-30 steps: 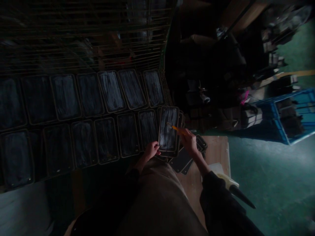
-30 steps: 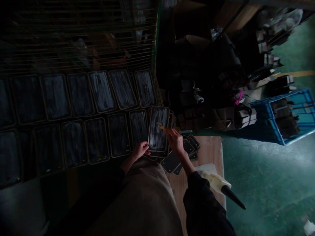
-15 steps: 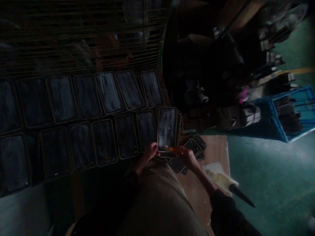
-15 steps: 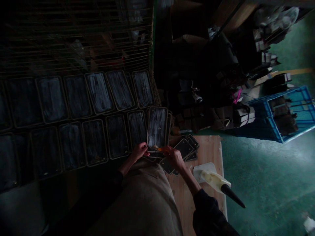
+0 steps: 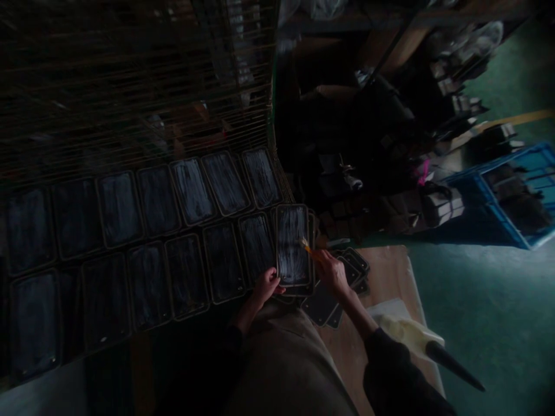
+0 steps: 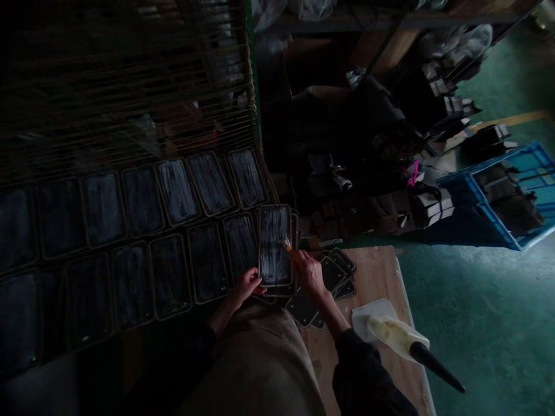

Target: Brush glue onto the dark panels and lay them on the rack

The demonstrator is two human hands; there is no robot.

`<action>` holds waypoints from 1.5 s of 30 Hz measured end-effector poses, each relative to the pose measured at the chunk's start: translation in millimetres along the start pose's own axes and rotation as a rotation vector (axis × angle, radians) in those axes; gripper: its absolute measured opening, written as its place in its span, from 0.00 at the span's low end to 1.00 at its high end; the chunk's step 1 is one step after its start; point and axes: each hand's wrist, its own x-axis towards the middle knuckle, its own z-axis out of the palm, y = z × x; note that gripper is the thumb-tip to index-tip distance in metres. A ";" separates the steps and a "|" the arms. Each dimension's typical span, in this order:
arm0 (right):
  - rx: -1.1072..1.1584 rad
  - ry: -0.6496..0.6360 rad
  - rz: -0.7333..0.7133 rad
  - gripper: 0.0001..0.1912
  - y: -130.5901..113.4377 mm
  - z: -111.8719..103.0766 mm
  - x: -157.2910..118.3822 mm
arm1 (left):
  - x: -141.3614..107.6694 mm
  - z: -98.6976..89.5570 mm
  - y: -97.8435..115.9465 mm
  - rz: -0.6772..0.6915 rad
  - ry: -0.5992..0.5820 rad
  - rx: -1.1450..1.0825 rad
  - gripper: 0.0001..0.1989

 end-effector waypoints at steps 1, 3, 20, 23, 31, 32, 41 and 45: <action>0.005 -0.016 0.016 0.13 -2.2 -0.8 -4.8 | -0.5 1.0 0.3 -0.004 0.007 -0.011 0.15; 0.044 -0.022 0.049 0.13 -7.2 -5.5 -6.2 | -1.6 2.9 1.5 -0.004 0.006 -0.032 0.15; 0.178 0.218 -0.041 0.15 8.8 37.5 120.2 | 6.0 11.6 2.8 -0.008 0.094 0.064 0.18; 0.205 0.296 0.009 0.15 7.1 28.2 109.0 | 4.0 13.5 6.4 -0.027 0.095 0.043 0.18; 0.276 0.442 0.111 0.22 23.5 28.9 14.4 | -27.5 16.0 42.5 0.048 -0.086 -0.072 0.23; 0.258 0.444 0.133 0.23 29.4 33.9 1.2 | -34.7 16.2 51.1 0.090 -0.125 -0.098 0.23; 0.116 0.263 0.037 0.16 50.1 81.0 -46.4 | -73.3 30.4 130.4 0.283 -0.261 -0.125 0.15; 0.065 0.198 0.105 0.20 55.2 100.7 -56.0 | -91.2 22.3 144.5 0.349 -0.296 -0.179 0.17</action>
